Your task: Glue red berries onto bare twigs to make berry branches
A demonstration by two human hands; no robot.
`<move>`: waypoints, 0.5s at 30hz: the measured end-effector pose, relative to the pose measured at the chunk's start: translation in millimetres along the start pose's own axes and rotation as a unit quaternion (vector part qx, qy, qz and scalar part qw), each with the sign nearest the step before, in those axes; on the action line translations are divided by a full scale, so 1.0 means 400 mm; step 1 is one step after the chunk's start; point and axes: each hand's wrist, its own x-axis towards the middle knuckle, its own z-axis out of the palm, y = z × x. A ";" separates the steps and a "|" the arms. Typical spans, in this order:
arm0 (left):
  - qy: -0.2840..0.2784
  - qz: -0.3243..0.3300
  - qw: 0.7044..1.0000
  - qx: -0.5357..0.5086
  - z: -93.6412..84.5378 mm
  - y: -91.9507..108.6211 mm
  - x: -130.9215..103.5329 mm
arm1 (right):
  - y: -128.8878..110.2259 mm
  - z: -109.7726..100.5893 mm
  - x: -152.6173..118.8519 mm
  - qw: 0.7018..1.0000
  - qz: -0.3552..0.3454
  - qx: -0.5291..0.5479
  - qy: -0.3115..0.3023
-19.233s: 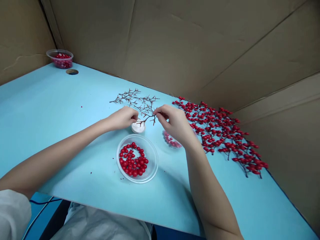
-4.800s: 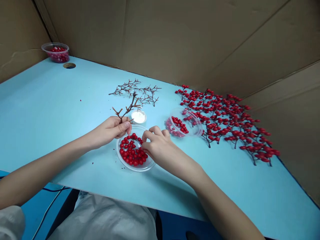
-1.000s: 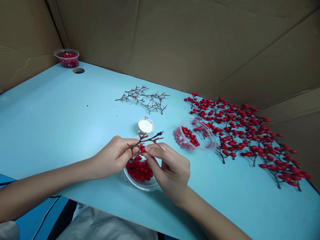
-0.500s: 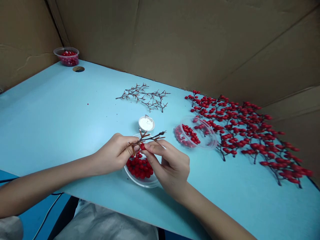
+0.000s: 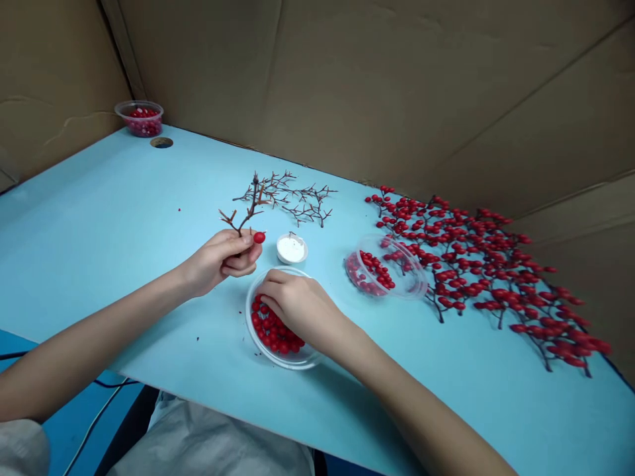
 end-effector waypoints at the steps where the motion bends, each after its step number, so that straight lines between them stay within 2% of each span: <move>1: 0.000 -0.007 1.000 -0.007 -0.004 -0.003 0.002 | -0.002 0.006 0.008 0.999 0.001 -0.038 -0.025; 3: 0.000 -0.017 1.000 -0.013 -0.008 -0.009 0.004 | -0.006 0.019 0.018 0.995 0.004 -0.083 -0.050; 7: -0.009 -0.030 0.999 -0.022 -0.007 -0.017 0.004 | -0.012 0.027 0.022 0.992 0.049 -0.106 -0.050; 15: -0.034 -0.052 0.997 -0.037 -0.001 -0.021 0.003 | -0.022 0.014 0.036 0.989 0.120 -0.060 -0.063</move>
